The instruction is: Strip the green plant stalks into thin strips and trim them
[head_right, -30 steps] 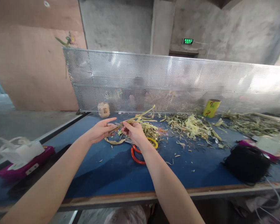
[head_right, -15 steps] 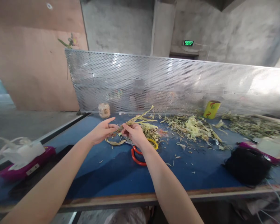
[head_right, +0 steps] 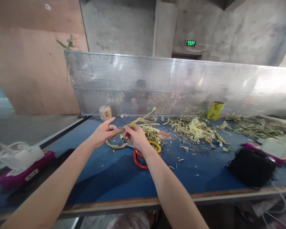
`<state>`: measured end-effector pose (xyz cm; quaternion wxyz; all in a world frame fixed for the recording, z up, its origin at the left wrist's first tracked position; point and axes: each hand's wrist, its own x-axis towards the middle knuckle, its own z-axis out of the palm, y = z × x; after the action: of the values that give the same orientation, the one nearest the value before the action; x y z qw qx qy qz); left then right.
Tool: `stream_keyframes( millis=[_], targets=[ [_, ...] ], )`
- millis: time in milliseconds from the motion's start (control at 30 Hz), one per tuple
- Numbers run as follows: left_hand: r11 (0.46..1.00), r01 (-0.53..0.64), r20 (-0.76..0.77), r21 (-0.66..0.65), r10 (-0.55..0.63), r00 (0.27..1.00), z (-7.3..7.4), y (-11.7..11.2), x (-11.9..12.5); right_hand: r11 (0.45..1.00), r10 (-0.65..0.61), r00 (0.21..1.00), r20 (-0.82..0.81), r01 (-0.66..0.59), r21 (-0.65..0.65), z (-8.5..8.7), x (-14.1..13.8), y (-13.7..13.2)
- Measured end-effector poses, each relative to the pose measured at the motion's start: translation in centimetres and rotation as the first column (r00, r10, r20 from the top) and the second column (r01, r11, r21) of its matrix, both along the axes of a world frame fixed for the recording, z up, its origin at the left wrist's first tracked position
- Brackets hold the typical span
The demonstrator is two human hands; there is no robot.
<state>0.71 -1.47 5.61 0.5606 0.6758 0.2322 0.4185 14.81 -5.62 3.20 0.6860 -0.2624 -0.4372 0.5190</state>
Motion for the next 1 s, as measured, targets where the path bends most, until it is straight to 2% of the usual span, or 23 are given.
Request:
stream_keyframes(
  millis=[133, 233, 367, 433, 600, 700, 833, 900, 1000],
  targets=[
    [0.999, -0.041, -0.018, 0.005, 0.041, 0.999, 0.05, 0.02, 0.25, 1.0, -0.007, 1.0, 0.027, 0.007, -0.004, 0.08, 0.21, 0.03],
    [0.992, -0.099, 0.041, 0.081, 0.096, 0.995, 0.13, 0.12, 0.33, 1.0, -0.031, 0.999, 0.038, 0.031, -0.005, 0.13, 0.28, 0.04],
    [0.975, -0.013, -0.031, 0.223, 0.02, 0.999, 0.09, 0.17, 0.06, 1.0, -0.026, 0.998, 0.052, 0.027, -0.015, 0.12, 0.27, 0.03],
    [0.972, 0.001, -0.061, 0.235, 0.014, 0.998, 0.06, 0.13, -0.06, 0.999, -0.031, 0.999, 0.044, 0.032, -0.027, 0.06, 0.33, 0.09],
    [0.972, 0.032, 0.003, 0.231, -0.034, 0.999, -0.01, 0.18, -0.11, 0.992, -0.091, 0.996, -0.001, 0.091, -0.084, -0.07, 0.73, 0.4],
    [0.952, 0.102, -0.047, 0.288, -0.093, 0.995, -0.08, 0.19, -0.17, 0.99, -0.089, 0.996, -0.018, 0.086, -0.108, -0.02, 0.82, 0.47],
    [0.942, 0.134, 0.001, 0.307, -0.141, 0.99, -0.08, 0.06, -0.27, 0.994, -0.066, 0.996, -0.06, 0.06, -0.093, 0.09, 0.8, 0.4],
    [0.927, 0.115, -0.033, 0.356, -0.11, 0.993, -0.09, -0.01, -0.24, 0.995, -0.06, 0.995, -0.074, 0.054, -0.083, 0.1, 0.79, 0.37],
    [0.894, 0.056, -0.129, 0.445, 0.002, 0.992, -0.17, -0.16, -0.07, 0.995, -0.06, 0.996, -0.064, 0.055, -0.081, 0.08, 0.74, 0.34]
  ],
)
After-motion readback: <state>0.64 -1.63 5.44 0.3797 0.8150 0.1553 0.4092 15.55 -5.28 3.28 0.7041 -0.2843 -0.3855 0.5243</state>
